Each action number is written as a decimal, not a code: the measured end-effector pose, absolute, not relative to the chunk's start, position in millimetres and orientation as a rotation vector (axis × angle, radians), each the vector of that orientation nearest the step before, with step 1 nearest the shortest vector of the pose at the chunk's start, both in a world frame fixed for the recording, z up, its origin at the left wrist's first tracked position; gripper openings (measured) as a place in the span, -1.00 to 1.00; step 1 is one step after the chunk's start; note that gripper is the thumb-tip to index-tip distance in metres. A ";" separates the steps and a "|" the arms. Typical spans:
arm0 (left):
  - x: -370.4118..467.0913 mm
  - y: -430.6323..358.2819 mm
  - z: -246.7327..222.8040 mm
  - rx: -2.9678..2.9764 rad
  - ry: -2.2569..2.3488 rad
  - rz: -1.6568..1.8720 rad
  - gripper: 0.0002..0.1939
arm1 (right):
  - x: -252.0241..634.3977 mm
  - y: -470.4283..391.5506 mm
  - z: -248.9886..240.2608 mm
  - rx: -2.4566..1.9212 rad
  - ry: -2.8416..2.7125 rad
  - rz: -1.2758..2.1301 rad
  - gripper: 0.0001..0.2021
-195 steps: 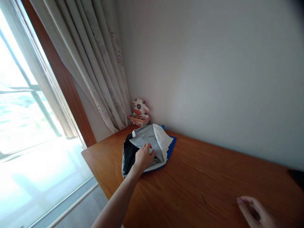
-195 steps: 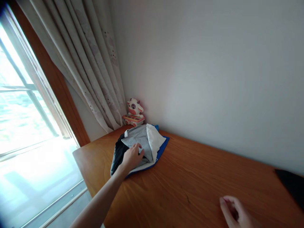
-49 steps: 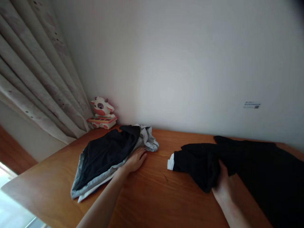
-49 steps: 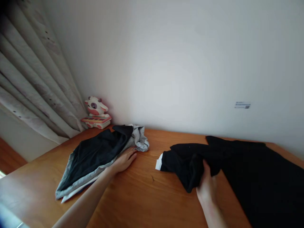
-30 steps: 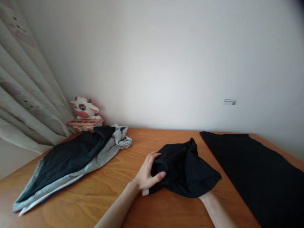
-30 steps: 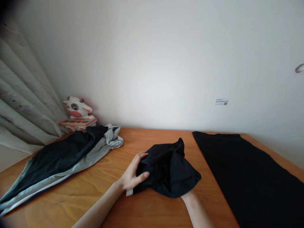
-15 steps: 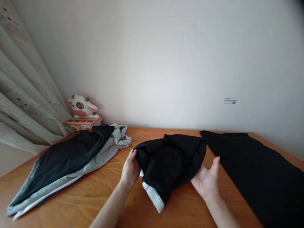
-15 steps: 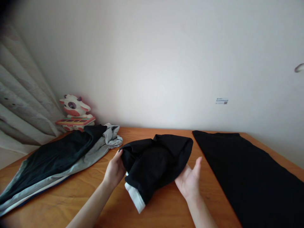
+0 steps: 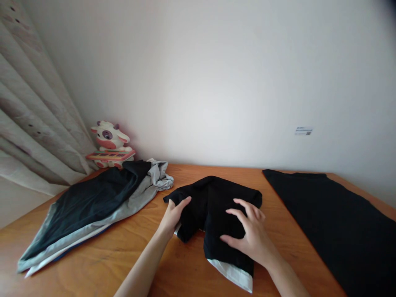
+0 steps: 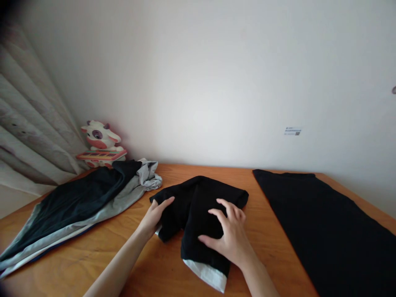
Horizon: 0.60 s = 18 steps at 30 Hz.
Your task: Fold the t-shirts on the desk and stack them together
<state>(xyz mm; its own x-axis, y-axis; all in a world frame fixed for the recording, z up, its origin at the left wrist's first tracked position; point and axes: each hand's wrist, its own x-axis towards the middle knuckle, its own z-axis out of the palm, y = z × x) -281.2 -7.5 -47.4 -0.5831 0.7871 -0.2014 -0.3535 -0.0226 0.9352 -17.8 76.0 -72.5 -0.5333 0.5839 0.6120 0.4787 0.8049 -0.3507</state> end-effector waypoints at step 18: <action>-349.5 -16.1 -42.8 0.513 1.661 1.973 -0.61 | -1.5 102.0 -55.4 -0.967 -0.867 1.537 -0.61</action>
<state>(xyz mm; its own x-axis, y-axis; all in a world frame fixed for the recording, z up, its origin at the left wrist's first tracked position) -349.5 -16.1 -42.8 -0.8007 0.5981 -0.0353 -0.1367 -0.1250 0.9827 -1.5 102.0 -55.4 -0.0975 0.9861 -0.1342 -0.3951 -0.1621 -0.9042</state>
